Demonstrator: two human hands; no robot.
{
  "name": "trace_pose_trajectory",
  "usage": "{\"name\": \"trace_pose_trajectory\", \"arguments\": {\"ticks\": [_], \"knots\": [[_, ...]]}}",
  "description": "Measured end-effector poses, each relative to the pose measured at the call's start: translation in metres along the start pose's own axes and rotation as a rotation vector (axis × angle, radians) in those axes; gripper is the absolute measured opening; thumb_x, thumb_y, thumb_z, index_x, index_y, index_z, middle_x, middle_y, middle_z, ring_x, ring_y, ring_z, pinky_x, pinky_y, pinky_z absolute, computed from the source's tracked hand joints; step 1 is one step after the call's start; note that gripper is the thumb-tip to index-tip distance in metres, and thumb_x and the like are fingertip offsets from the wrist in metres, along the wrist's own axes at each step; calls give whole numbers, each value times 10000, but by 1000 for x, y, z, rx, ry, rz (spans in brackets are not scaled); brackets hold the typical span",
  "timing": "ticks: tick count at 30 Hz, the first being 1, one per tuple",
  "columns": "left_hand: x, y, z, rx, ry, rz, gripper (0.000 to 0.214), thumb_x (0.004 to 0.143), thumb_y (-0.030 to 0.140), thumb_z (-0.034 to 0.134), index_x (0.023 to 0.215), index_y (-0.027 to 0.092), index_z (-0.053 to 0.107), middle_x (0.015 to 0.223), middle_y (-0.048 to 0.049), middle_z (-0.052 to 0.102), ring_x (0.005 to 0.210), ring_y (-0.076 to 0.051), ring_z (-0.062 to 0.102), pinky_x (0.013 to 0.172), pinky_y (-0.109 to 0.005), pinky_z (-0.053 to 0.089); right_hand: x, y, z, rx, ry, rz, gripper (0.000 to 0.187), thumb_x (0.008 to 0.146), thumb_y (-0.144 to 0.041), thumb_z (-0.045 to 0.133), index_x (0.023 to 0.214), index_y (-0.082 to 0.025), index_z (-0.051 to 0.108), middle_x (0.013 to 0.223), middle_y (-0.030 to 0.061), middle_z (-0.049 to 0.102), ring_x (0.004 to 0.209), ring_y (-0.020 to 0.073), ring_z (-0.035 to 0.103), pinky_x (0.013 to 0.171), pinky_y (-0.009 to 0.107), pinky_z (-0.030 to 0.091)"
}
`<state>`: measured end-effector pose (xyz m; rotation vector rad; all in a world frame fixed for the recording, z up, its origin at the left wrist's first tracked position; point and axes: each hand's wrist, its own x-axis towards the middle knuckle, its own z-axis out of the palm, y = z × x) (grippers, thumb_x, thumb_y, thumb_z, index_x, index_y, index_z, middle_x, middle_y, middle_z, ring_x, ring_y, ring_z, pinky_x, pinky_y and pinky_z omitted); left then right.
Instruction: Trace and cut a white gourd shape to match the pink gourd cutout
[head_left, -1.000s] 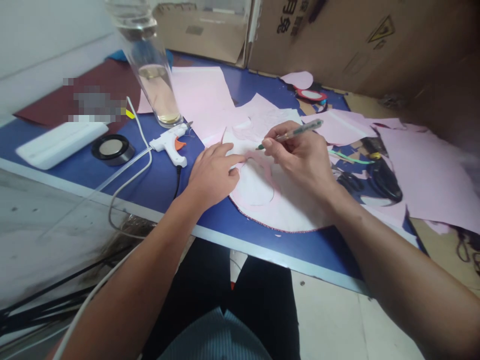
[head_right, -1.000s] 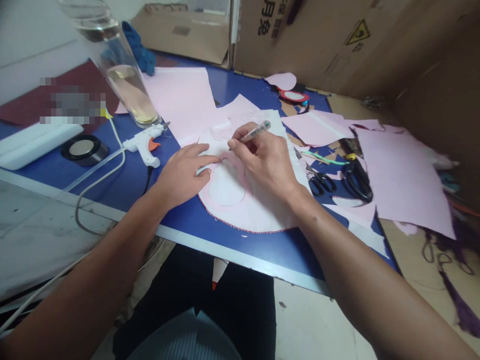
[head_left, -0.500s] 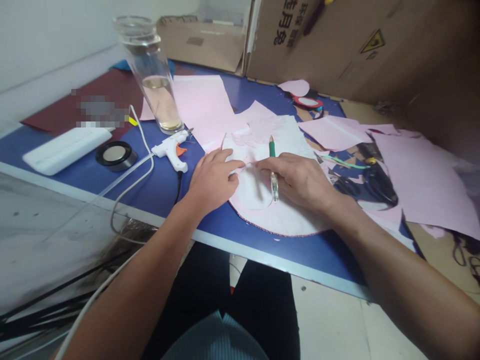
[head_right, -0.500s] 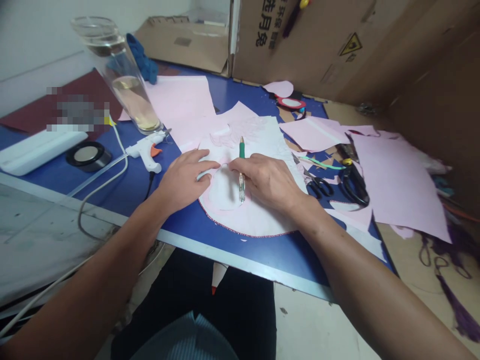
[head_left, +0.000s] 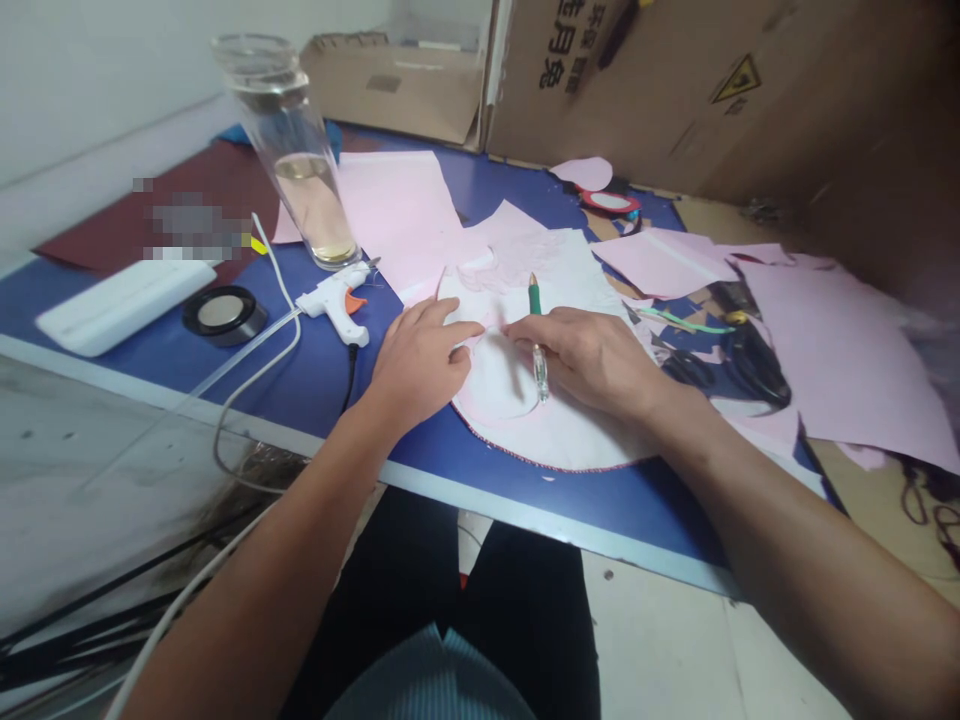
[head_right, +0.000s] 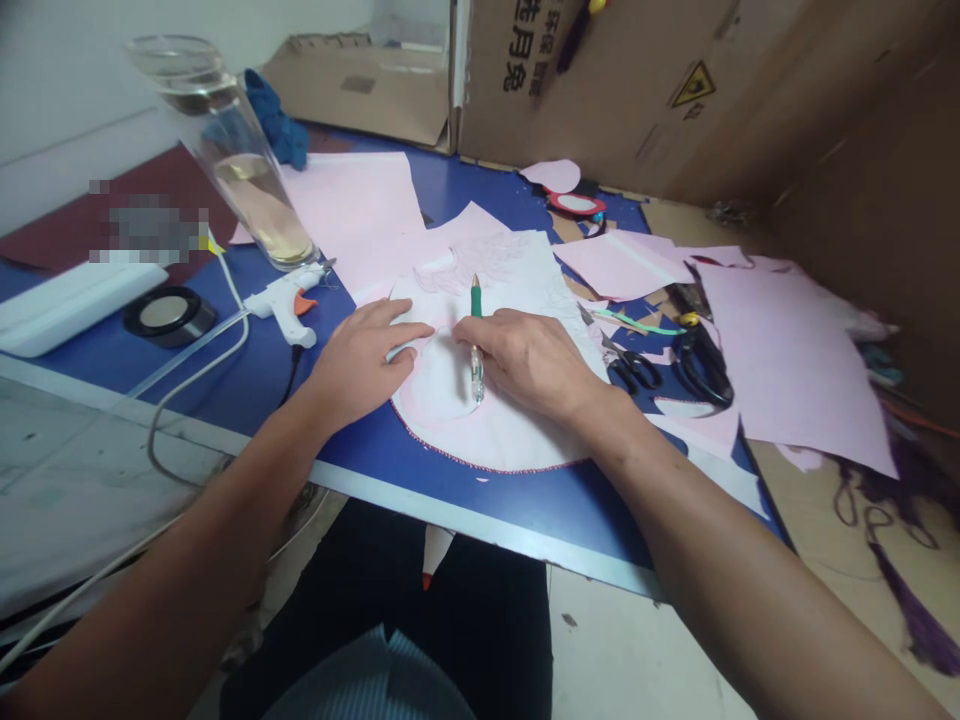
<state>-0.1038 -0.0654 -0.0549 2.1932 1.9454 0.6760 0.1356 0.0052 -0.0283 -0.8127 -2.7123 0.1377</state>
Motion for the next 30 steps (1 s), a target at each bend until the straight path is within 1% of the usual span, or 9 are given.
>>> {"name": "trace_pose_trajectory", "arguments": {"ticks": [9,15,18,21,23,25,28,30], "knots": [[0,1,-1,-5,3,-7,472,946,170,534,1327,313,773,1592,-50,594,1516,-311,483,1273,-555,367,0,3,0,29,-13,2,317,963,-121,528,1187,-238,720,1055,92,799,905,263,716,717,346,452],[1,0,-3,-32,23,2,457,926,168,538,1293,277,788,1551,-71,625,1489,-296,521,1273,-515,392,1,2,-1,41,-12,14,318,970,-131,520,1178,-267,718,1048,70,804,918,262,720,731,347,460],[2,0,-5,-71,27,-2,457,906,144,531,1257,277,792,1539,-70,635,1470,-286,544,1265,-498,410,2,1,-2,59,-20,22,307,961,-130,525,1159,-259,722,1045,70,803,916,262,724,734,345,459],[1,2,-9,-131,73,-20,472,895,105,495,1234,257,786,1541,-66,638,1462,-271,553,1240,-477,445,3,0,-4,70,-29,26,302,946,-122,522,1132,-251,723,1012,66,798,882,252,717,721,334,448],[1,4,-11,-146,118,26,482,891,80,469,1225,236,780,1524,-65,654,1459,-261,552,1241,-467,442,3,0,-5,77,-33,19,300,949,-124,512,1127,-255,716,990,55,792,868,240,708,716,324,438],[0,5,-12,-121,143,109,488,875,56,457,1195,234,779,1494,-55,677,1462,-263,542,1250,-484,422,3,0,-6,79,-33,11,282,966,-139,508,1123,-255,712,980,50,785,863,236,700,714,320,428],[1,5,-9,-94,124,208,491,833,11,441,1121,237,768,1455,-40,704,1464,-281,535,1236,-531,422,3,0,-6,77,-37,6,248,994,-164,505,1110,-238,711,968,57,776,853,238,689,706,324,411],[2,4,-7,-113,95,258,487,805,-22,424,1082,220,744,1439,-47,715,1458,-285,541,1218,-533,438,3,1,-6,80,-44,7,241,996,-163,507,1105,-231,711,963,59,773,841,235,682,699,324,402]]}}
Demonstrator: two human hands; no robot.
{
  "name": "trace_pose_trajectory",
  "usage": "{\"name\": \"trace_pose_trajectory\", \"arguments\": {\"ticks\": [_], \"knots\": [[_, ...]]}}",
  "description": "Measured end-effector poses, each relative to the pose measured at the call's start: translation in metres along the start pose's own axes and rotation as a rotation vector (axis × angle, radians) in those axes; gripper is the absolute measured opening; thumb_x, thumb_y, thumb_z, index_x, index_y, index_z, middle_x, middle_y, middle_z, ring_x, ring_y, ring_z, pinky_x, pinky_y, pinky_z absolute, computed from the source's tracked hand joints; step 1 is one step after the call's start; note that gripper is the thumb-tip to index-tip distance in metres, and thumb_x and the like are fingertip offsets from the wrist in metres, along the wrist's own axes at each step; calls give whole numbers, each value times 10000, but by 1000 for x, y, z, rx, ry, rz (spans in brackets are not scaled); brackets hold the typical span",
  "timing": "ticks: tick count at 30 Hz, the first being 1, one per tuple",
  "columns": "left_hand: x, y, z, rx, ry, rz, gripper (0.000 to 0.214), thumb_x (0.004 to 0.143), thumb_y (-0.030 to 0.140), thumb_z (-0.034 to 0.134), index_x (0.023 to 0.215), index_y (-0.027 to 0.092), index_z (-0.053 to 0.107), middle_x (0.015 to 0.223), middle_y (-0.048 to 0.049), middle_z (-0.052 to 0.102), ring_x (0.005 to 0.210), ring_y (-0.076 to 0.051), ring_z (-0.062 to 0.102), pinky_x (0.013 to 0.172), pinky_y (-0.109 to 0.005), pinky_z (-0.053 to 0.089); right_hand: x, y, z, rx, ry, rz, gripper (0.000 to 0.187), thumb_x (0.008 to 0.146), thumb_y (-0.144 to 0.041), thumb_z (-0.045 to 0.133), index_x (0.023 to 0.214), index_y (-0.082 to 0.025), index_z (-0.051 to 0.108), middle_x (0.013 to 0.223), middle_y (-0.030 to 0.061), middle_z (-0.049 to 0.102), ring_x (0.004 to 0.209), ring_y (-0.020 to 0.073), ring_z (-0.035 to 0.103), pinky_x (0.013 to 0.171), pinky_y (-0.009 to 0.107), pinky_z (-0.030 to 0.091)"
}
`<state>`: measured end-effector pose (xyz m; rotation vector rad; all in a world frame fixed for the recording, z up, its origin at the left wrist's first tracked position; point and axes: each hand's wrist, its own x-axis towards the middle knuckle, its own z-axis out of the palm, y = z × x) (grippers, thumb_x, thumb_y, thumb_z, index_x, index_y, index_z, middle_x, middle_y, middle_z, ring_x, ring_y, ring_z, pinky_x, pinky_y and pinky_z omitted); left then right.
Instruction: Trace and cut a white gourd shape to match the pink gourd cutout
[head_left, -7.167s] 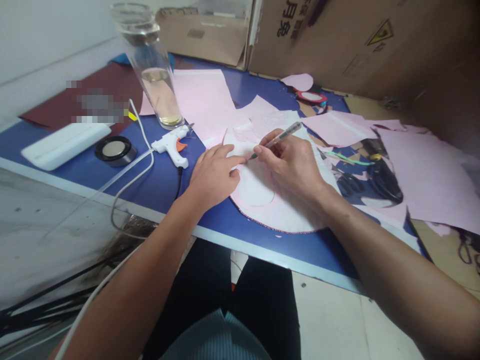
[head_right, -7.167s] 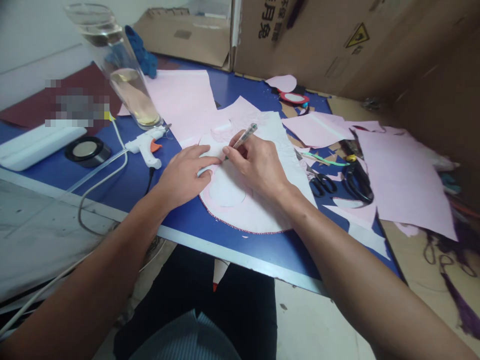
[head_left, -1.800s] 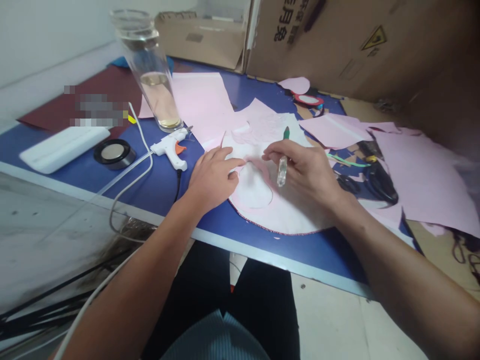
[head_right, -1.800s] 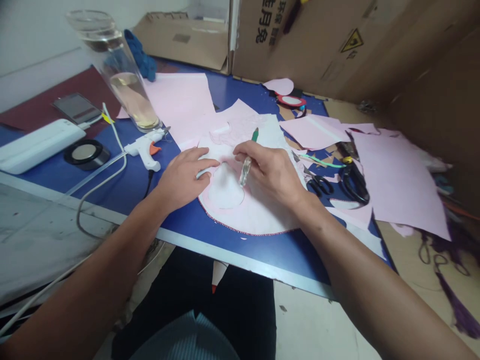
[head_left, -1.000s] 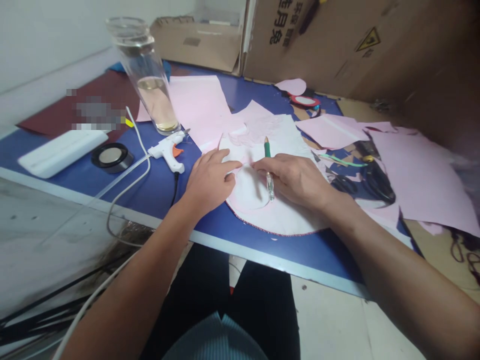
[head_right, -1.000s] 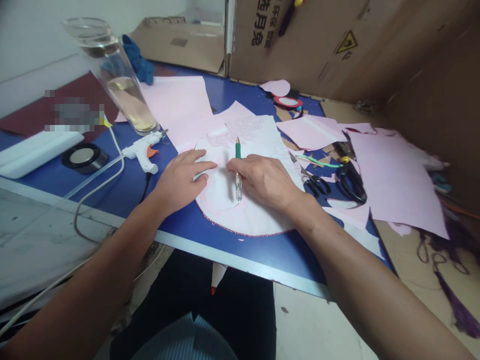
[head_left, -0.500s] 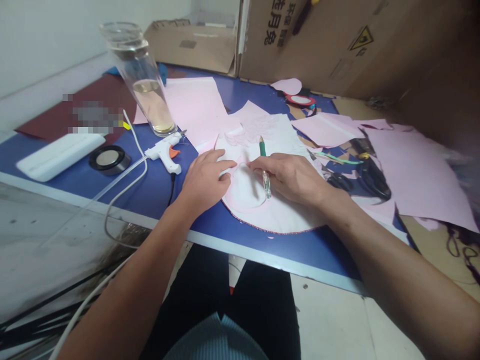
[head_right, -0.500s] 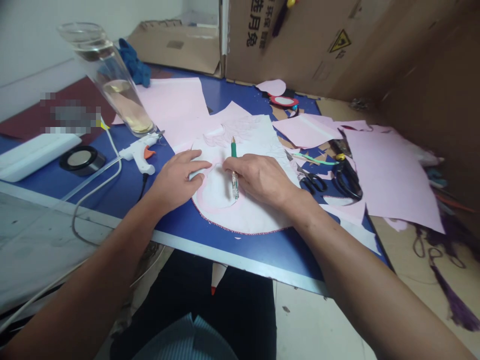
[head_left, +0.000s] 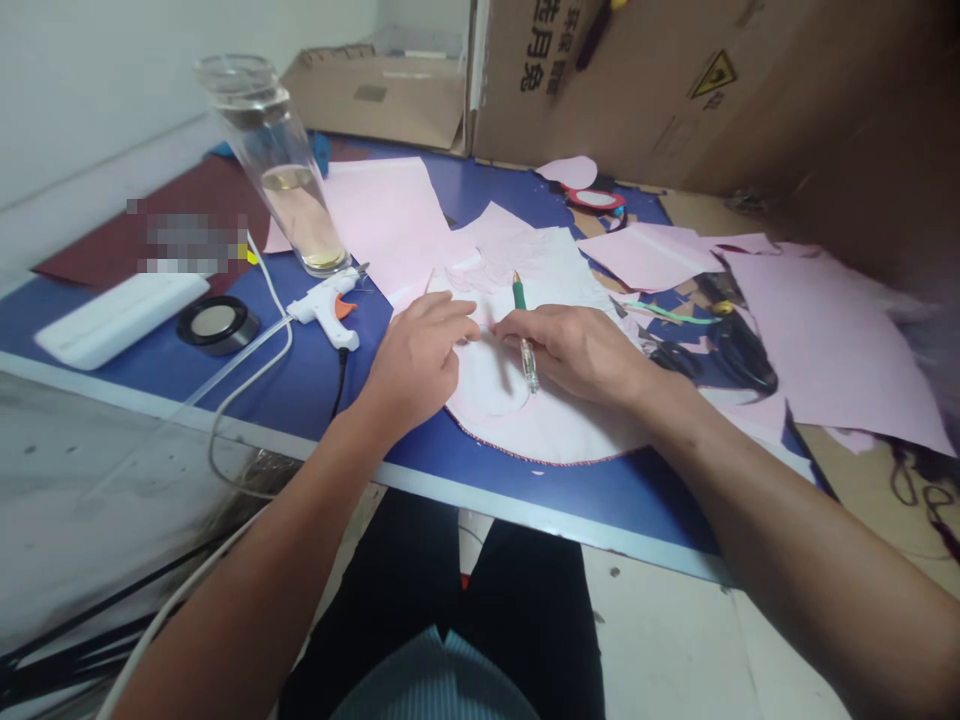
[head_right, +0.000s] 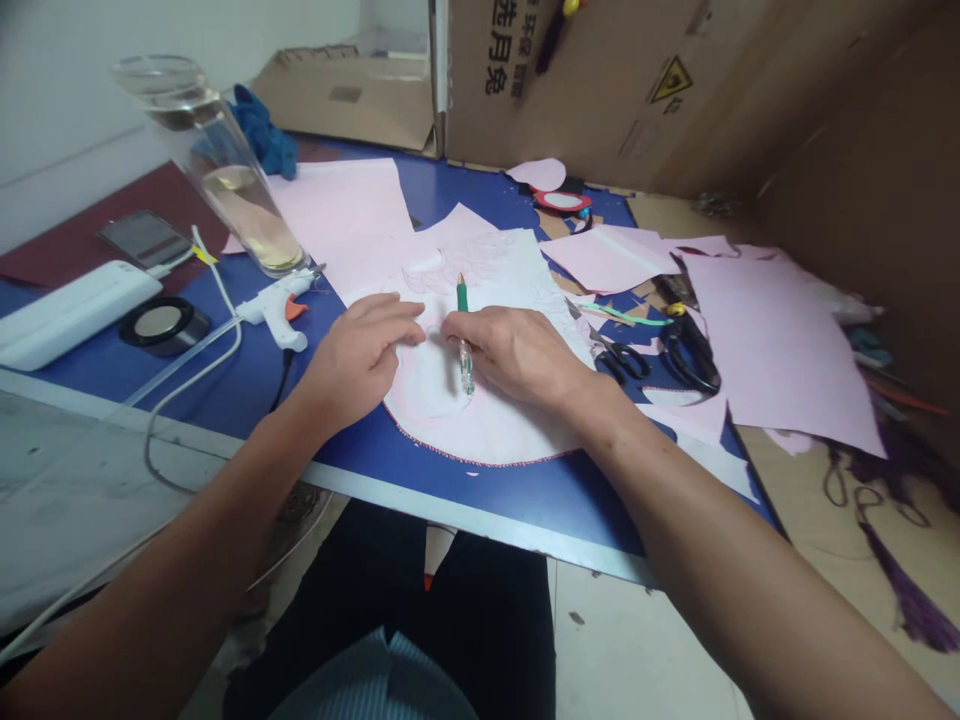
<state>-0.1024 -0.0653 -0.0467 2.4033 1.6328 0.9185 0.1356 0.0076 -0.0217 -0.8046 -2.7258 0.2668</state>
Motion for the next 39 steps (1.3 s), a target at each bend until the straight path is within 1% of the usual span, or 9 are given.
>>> {"name": "trace_pose_trajectory", "arguments": {"ticks": [4,10,14,17,20,24,28,32,39], "knots": [[2,0,3,-43,-37,36,484,754,-60,401,1045,205,684,1439,-66,713,1463,-285,537,1186,-512,465,0,1,1,10,-3,5,253,978,-144,517,1113,-234,711,985,57,775,848,230,677,698,322,393],[3,1,4,-60,-75,-13,495,754,-62,385,1046,220,668,1264,-76,761,1315,-259,643,1115,-499,518,1,1,1,20,-6,5,242,992,-161,512,1108,-236,711,962,55,772,838,230,673,696,323,391],[0,-3,8,-37,-91,0,573,785,-49,392,1182,226,700,1362,-63,735,1345,-248,624,1135,-493,504,0,1,1,56,5,9,260,974,-138,519,1119,-226,717,987,57,782,857,229,679,713,324,403],[-1,-5,10,19,-123,38,629,827,-27,398,1300,248,707,1458,-54,694,1393,-250,591,1166,-504,477,0,2,0,130,10,40,255,976,-132,527,1115,-228,718,944,28,777,828,206,677,723,315,416],[-1,-4,11,86,-148,75,633,876,0,394,1357,261,710,1468,-58,684,1387,-261,593,1173,-508,467,1,4,-1,225,4,87,249,997,-145,518,1116,-233,718,888,-1,757,767,175,663,703,299,419],[-1,-2,11,148,-183,82,657,912,5,395,1432,282,686,1522,-66,641,1412,-277,571,1176,-512,456,1,7,-1,290,1,101,220,1034,-200,517,1094,-240,724,875,-8,752,749,164,653,692,294,420],[-1,2,11,216,-204,104,662,934,2,403,1455,305,677,1538,-94,616,1424,-297,557,1167,-525,456,1,7,0,305,11,103,202,1047,-243,531,1088,-239,729,875,-5,751,749,165,651,699,300,424],[-1,7,9,258,-230,133,613,971,36,429,1457,311,680,1546,-126,594,1415,-326,557,1134,-544,471,1,6,0,313,12,116,200,1052,-269,542,1104,-236,732,874,8,752,751,175,651,692,311,419],[0,8,8,287,-244,157,579,968,38,456,1392,328,723,1509,-126,601,1381,-335,567,1086,-542,490,2,6,-1,318,8,109,193,1049,-281,542,1078,-238,728,933,33,775,801,192,670,723,338,442]]}}
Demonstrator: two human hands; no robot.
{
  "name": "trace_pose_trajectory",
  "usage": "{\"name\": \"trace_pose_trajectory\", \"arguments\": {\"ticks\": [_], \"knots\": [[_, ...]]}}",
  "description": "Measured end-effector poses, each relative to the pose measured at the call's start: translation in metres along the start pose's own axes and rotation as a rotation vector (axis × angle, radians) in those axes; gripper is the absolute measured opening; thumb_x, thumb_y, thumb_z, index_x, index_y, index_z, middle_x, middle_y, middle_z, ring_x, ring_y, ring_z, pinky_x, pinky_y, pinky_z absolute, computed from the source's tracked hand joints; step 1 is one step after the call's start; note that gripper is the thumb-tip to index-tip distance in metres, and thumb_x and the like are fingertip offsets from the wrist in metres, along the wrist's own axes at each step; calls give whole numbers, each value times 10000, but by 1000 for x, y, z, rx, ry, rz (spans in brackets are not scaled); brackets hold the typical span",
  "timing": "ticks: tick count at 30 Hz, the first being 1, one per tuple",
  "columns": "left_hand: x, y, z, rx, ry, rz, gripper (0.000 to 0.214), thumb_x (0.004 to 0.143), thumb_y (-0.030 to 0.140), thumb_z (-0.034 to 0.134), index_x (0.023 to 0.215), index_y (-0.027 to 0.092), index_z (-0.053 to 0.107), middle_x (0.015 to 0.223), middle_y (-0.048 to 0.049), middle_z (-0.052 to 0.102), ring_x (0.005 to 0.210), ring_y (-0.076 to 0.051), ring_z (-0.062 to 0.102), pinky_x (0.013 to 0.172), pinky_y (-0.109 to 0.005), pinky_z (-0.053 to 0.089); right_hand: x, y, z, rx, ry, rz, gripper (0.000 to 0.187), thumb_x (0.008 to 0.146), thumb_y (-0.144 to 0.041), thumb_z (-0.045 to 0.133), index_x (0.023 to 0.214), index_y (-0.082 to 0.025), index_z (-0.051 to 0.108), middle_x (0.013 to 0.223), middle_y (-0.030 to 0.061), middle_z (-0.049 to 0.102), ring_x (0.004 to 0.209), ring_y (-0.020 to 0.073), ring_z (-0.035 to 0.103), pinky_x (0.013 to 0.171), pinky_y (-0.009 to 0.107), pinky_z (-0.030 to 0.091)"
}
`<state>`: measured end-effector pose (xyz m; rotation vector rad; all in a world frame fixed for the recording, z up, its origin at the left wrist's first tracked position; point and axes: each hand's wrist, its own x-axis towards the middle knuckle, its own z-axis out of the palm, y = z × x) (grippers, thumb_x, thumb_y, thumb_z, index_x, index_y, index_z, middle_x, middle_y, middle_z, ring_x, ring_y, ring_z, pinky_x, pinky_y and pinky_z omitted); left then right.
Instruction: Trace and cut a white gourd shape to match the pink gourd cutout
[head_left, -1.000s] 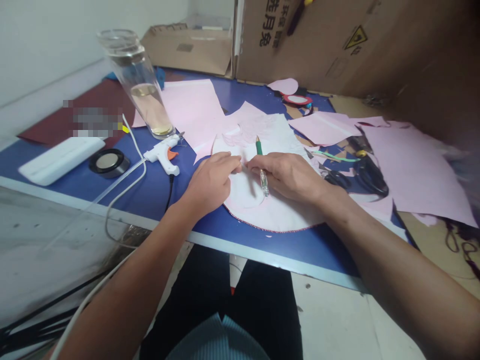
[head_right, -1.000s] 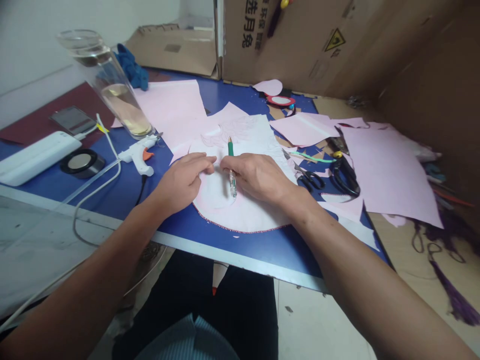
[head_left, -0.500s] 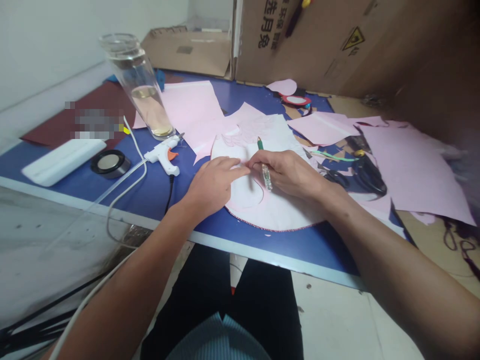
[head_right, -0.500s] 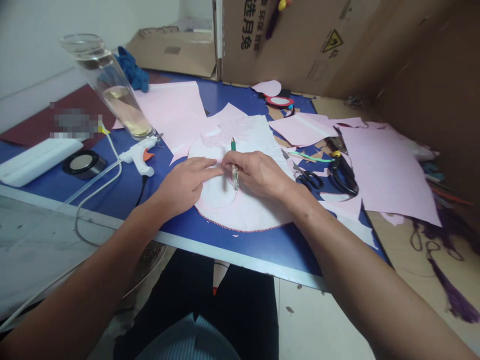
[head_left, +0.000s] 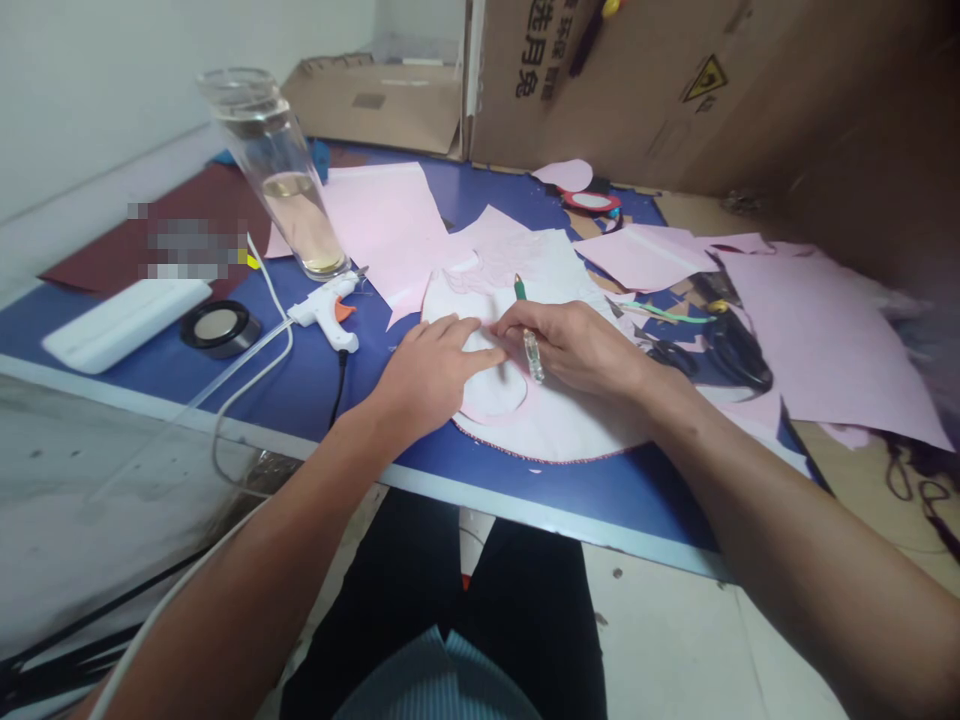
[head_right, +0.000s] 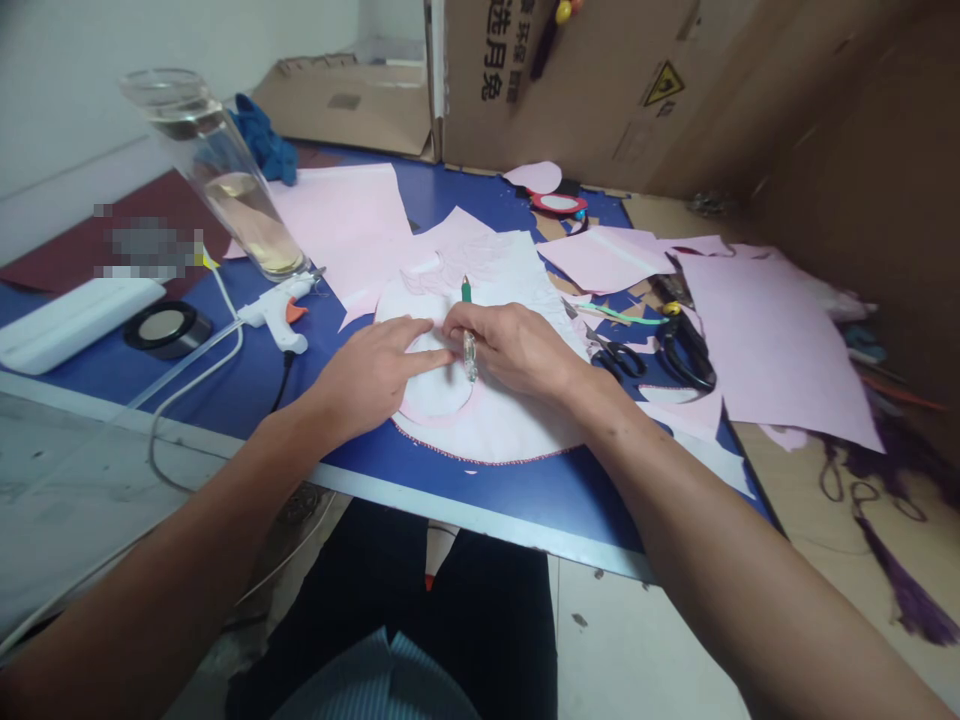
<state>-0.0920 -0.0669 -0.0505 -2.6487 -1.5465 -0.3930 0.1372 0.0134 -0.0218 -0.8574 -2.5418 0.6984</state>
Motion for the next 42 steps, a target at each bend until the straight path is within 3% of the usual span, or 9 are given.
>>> {"name": "trace_pose_trajectory", "arguments": {"ticks": [13,19,32,42], "knots": [[5,-14,-15,-121,-93,77,614,981,60,402,1474,329,650,1494,-76,643,1352,-262,596,1144,-477,476,-1,-2,-1,-37,-8,11,204,1059,-283,525,1071,-255,727,868,8,761,743,183,658,694,324,439],[9,-24,-26,-186,-176,58,579,1015,136,394,1493,359,634,1559,-38,616,1470,-258,526,1221,-471,427,-1,-3,-2,-48,-11,9,197,1036,-260,524,1067,-250,718,858,11,760,742,188,662,686,314,431],[8,-4,-26,-21,-180,95,427,1062,317,469,1436,319,675,1455,-128,610,1303,-332,596,1068,-517,493,0,2,0,-44,-4,-14,224,1030,-246,547,1137,-252,744,1008,32,802,854,205,710,752,327,469],[4,-1,-20,-22,-136,87,389,1071,325,485,1390,327,708,1489,-124,583,1322,-331,566,1085,-518,469,0,1,-1,-17,-3,-4,234,1041,-275,530,1130,-246,744,978,34,793,837,209,702,755,340,485]]}}
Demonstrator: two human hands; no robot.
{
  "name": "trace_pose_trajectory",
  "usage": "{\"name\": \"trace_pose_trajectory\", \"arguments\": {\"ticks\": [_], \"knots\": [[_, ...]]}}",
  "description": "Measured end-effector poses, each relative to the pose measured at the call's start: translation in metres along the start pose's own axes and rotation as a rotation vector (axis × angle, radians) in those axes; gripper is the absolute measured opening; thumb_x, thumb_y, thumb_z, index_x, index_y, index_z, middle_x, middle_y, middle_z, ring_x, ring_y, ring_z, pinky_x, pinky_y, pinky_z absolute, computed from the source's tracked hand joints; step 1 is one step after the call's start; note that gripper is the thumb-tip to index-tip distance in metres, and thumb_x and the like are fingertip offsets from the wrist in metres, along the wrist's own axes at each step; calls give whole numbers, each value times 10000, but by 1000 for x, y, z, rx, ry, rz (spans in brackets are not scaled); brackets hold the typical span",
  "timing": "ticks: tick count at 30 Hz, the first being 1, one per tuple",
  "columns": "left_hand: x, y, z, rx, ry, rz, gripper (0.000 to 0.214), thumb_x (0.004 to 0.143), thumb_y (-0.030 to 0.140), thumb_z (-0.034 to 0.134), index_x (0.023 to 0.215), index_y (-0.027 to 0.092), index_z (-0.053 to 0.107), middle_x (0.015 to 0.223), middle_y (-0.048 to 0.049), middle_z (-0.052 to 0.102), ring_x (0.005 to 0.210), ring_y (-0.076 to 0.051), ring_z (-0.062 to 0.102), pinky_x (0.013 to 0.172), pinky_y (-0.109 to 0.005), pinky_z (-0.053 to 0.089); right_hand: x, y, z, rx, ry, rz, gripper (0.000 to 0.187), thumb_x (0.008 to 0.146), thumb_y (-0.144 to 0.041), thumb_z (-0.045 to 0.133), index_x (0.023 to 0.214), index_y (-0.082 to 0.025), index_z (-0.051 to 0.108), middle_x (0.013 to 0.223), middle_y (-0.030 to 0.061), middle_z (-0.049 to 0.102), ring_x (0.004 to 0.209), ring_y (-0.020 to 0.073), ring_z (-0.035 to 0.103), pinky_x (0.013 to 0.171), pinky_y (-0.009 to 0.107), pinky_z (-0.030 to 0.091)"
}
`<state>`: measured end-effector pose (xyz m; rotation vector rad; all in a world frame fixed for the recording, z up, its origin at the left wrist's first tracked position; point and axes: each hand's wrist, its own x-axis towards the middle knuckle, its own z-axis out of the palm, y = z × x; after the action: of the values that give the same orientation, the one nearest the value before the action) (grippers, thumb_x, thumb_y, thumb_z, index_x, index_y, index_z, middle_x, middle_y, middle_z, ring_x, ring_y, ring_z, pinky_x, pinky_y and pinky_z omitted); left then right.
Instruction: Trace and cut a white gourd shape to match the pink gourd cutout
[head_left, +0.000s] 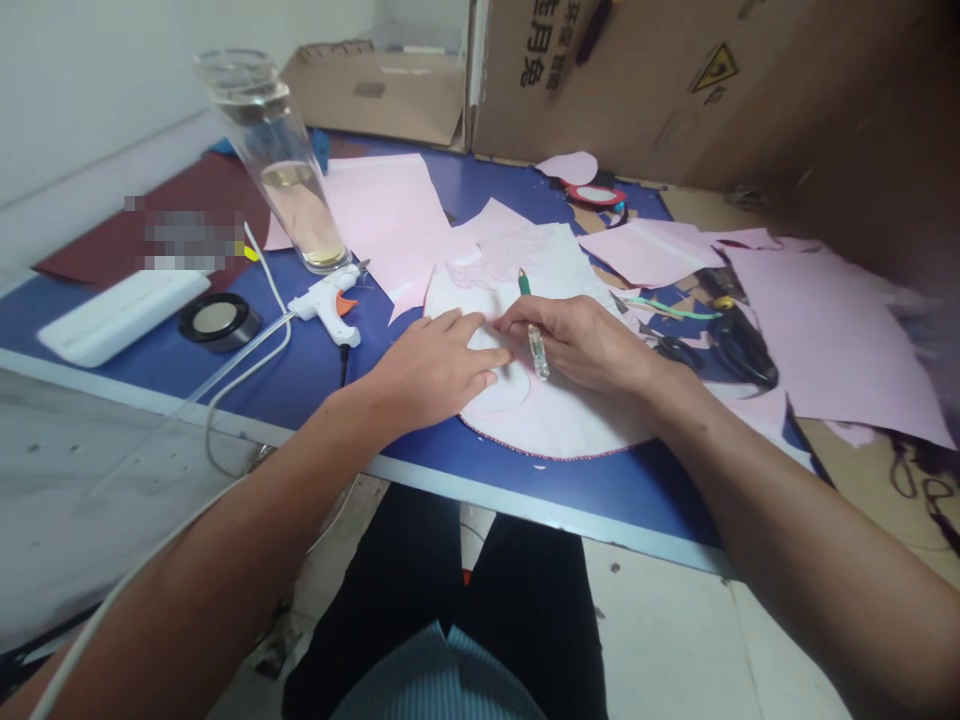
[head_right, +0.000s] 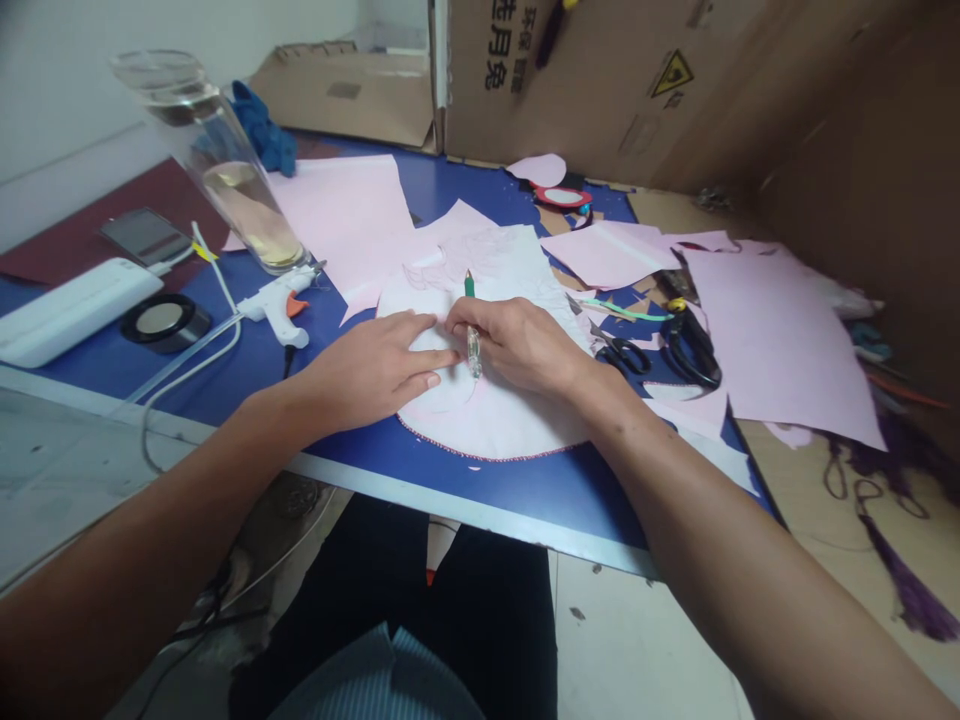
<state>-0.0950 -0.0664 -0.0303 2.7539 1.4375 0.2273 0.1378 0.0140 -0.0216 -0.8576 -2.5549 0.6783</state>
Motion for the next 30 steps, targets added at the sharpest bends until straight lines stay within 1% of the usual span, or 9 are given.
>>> {"name": "trace_pose_trajectory", "arguments": {"ticks": [5,8,11,15,17,20,23,26,30], "knots": [[0,1,1,20,-15,-17,407,1070,337,501,1434,347,683,1502,-125,571,1347,-336,548,1096,-522,454,-1,-2,-1,175,34,4,293,1083,-438,528,1124,-243,743,1095,60,791,937,230,706,801,344,510],[-1,1,2,8,-2,-32,420,1068,341,508,1453,384,671,1493,-103,580,1346,-327,544,1102,-514,443,-1,-8,-2,230,161,58,410,1081,-580,518,1205,-250,728,1046,79,784,902,233,695,785,349,518],[-1,1,3,4,1,-37,429,1066,336,506,1458,387,671,1485,-109,581,1343,-335,543,1097,-521,441,1,-13,-2,200,311,110,466,1065,-630,530,1258,-254,725,925,74,746,851,239,679,777,369,521],[-1,1,3,-12,12,-28,442,1057,318,508,1462,381,672,1477,-122,585,1337,-353,545,1087,-536,447,7,-11,2,159,424,103,449,1067,-625,525,1206,-257,742,1002,80,731,930,264,675,775,385,528],[0,0,3,-16,9,-28,442,1053,314,512,1459,380,674,1473,-124,585,1335,-357,547,1086,-541,450,9,-9,5,142,421,103,425,1076,-598,511,1170,-252,740,1014,80,725,926,264,673,755,386,530],[0,1,2,-13,-4,-25,427,1058,320,510,1445,375,681,1487,-126,572,1350,-360,544,1092,-545,450,11,-8,8,119,383,124,387,1087,-531,490,1141,-230,727,933,86,704,808,251,660,696,395,529],[0,1,3,-22,10,-23,410,1058,324,513,1422,372,695,1527,-120,550,1380,-364,528,1108,-555,442,13,-12,11,75,349,137,362,1077,-489,506,1223,-224,705,877,96,692,792,268,659,701,419,545],[-1,2,4,-23,29,-33,400,1059,328,513,1406,374,707,1529,-115,554,1387,-369,523,1113,-565,438,14,-15,13,39,327,134,358,1068,-466,524,1272,-226,695,891,98,698,829,283,671,713,426,550],[-1,2,5,-20,32,-42,409,1064,338,513,1429,371,696,1487,-124,573,1364,-362,541,1106,-556,443,15,-16,18,26,310,125,298,1067,-421,528,1179,-226,723,952,84,704,786,245,666,669,398,520]]}}
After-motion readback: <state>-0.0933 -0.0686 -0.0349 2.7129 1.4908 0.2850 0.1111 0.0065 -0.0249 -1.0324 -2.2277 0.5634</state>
